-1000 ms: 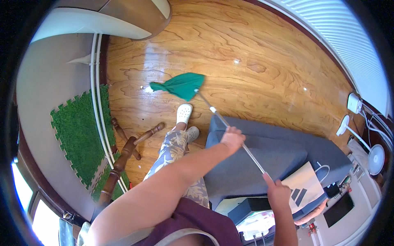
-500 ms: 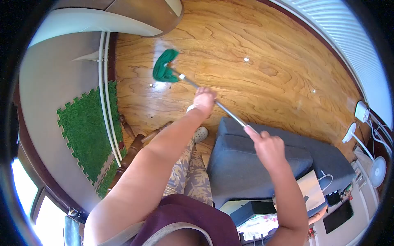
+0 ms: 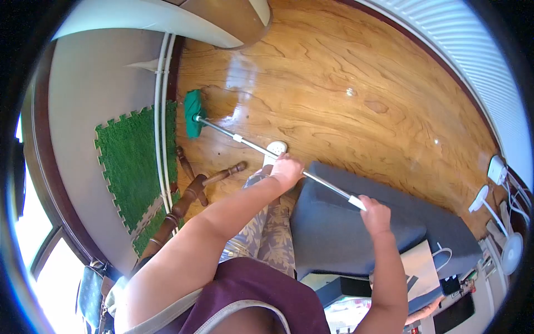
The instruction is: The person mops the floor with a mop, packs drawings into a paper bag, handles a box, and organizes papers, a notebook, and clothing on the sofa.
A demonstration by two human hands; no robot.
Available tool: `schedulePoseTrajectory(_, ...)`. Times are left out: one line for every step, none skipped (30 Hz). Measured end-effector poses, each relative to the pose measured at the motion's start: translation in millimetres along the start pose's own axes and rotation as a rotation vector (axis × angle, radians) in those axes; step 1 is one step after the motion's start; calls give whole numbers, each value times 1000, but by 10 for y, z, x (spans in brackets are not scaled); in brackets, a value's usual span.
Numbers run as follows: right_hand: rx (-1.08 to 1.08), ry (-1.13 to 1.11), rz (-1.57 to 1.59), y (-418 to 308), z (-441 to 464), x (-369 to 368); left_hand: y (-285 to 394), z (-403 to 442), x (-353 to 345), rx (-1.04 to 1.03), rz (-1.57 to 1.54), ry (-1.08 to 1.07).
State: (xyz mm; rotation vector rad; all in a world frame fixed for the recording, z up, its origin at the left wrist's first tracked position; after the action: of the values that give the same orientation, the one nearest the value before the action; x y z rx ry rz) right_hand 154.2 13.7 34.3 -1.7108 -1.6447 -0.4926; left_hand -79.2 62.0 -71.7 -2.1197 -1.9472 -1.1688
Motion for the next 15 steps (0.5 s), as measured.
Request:
schedulePoseTrajectory(6,21,57,55,-146,119,179,11,-13,-12,8,-7)
schedulePoseTrajectory(-3,24,52,132,-291,200,366,42,-16,-25,16,-8)
schedulePoseTrajectory(-61,-5,48,264,-455,237,590,55,-8,-74,6,8)
schedulePoseTrajectory(-117,-33,45,405,-626,259,814,56,1,-122,-3,26)
schedulePoseTrajectory(-142,-16,53,567,-827,292,1062,50,20,-191,-20,51)
schedulePoseTrajectory(-167,0,63,741,-1051,318,1312,30,40,-259,-36,74)
schedulePoseTrajectory(-169,10,86,882,-1279,385,1562,8,72,-312,-67,74)
schedulePoseTrajectory(-173,20,110,1003,-1510,481,1822,-20,119,-367,-98,74)
schedulePoseTrajectory(-170,52,130,1074,-1727,625,2072,-63,174,-415,-113,80)
schedulePoseTrajectory(-167,85,150,1102,-1925,784,2305,-97,217,-463,-130,85)
schedulePoseTrajectory(-226,66,121,1143,-2100,908,2518,-93,230,-506,-158,79)
schedulePoseTrajectory(-285,45,90,1180,-2245,1029,2695,-77,226,-548,-189,72)
schedulePoseTrajectory(-290,45,88,1164,-2347,1142,2807,-33,210,-553,-190,71)
schedulePoseTrajectory(-324,31,19,1147,-2423,1235,2921,-4,222,-599,-208,100)
schedulePoseTrajectory(-358,12,-50,1115,-2462,1315,3002,17,219,-642,-229,125)
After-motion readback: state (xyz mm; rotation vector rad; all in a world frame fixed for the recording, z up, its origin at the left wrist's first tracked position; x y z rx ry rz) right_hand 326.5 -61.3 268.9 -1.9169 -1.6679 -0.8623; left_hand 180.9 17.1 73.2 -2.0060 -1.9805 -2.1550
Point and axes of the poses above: each hand's wrist, its own z-axis towards the middle knuckle, its own x-axis out of the back of the hand, y = z × x, the point moved 9 cm from there along z, towards the middle knuckle, and after that the axes turned 6 degrees about -y, right-handed, at the moved point
